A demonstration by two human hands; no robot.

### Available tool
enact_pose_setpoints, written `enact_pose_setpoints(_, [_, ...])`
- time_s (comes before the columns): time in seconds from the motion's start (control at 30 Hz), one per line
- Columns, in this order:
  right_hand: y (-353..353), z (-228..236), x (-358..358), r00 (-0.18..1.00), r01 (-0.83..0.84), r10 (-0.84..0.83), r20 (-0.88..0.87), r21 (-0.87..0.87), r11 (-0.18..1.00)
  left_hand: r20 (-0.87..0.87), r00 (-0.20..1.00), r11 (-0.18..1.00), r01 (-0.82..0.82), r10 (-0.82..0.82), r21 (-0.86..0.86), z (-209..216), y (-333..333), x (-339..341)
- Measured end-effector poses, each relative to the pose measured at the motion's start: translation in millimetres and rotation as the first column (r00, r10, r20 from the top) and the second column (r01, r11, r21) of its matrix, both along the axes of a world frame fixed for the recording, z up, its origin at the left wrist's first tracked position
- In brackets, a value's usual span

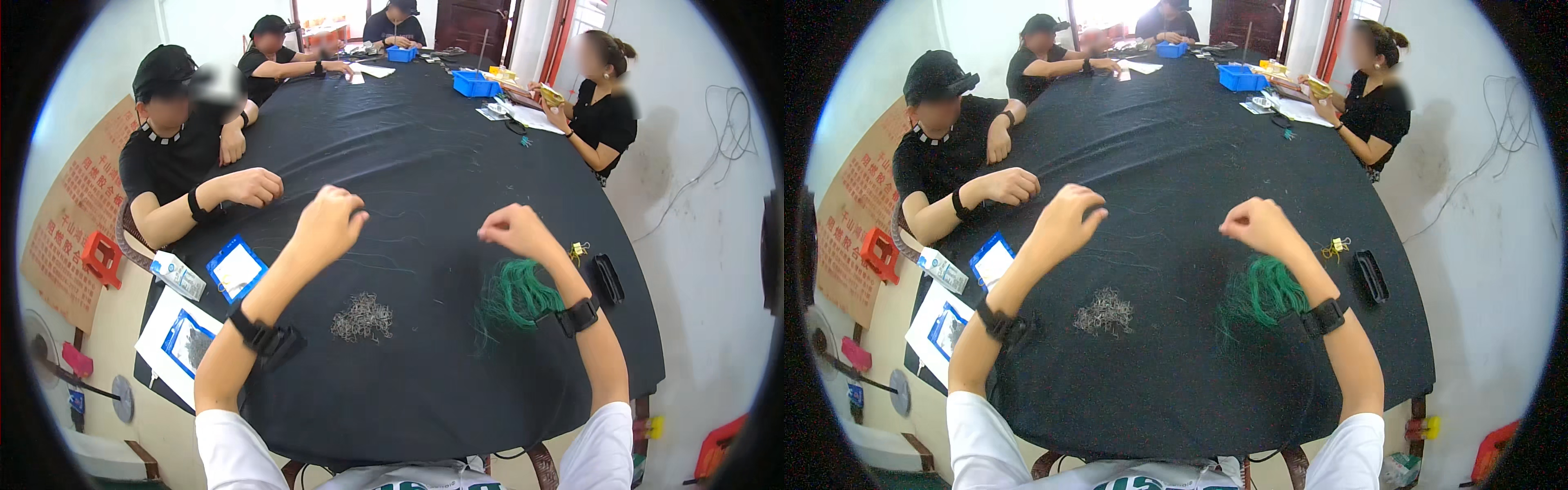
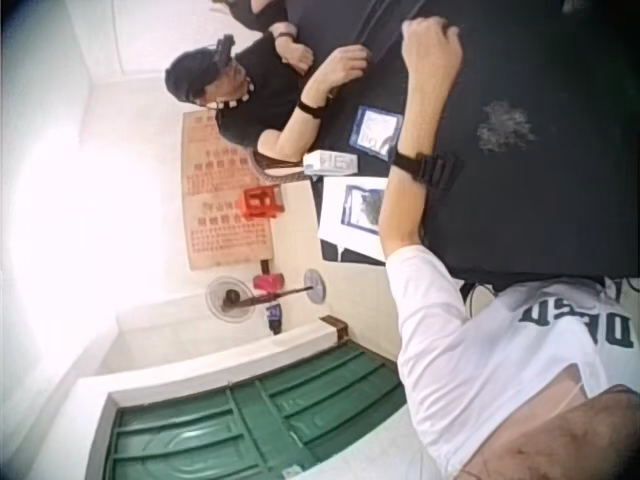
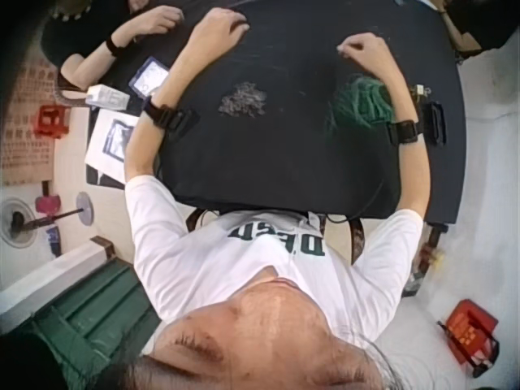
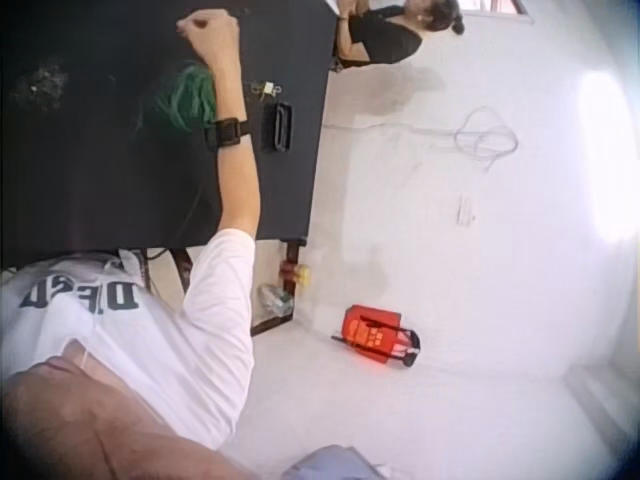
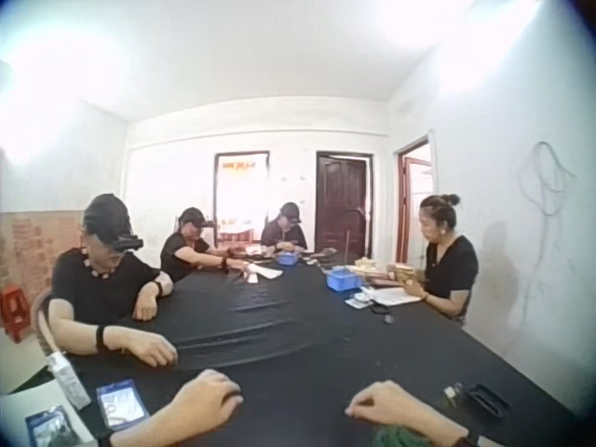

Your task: The person threads small metal hooks and components onto a green line by hand at a table.

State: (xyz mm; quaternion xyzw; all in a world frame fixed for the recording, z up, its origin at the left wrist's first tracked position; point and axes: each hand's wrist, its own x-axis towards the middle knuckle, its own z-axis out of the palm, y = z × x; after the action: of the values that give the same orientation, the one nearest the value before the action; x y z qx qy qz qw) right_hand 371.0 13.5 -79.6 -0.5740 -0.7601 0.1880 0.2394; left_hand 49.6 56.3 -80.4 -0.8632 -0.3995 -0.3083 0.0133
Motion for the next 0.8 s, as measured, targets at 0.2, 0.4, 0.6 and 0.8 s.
enact_pose_setpoints(0.2, [-36, -25, -13, 0.972, 0.018, -0.047, 0.228, 0.127, 0.992, 0.035, 0.989, 0.974, 0.149, -0.145, -0.169, 8, -66, 7])
enact_pose_setpoints(0.4, [-29, -64, -6, 0.993, -0.021, 0.005, 0.114, 0.137, 0.990, 0.038, 0.992, 0.962, 0.125, -0.120, -0.242, -1, -77, 3])
enact_pose_setpoints(0.6, [-30, -50, -12, 0.997, 0.022, -0.016, -0.079, 0.063, 0.998, 0.137, 0.985, 0.928, 0.146, -0.104, -0.344, 6, -88, 7])
enact_pose_setpoints(0.8, [-36, -53, -16, 0.996, 0.043, -0.061, 0.072, 0.227, 0.973, 0.166, 0.969, 0.895, 0.234, -0.183, -0.379, 8, -93, 16])
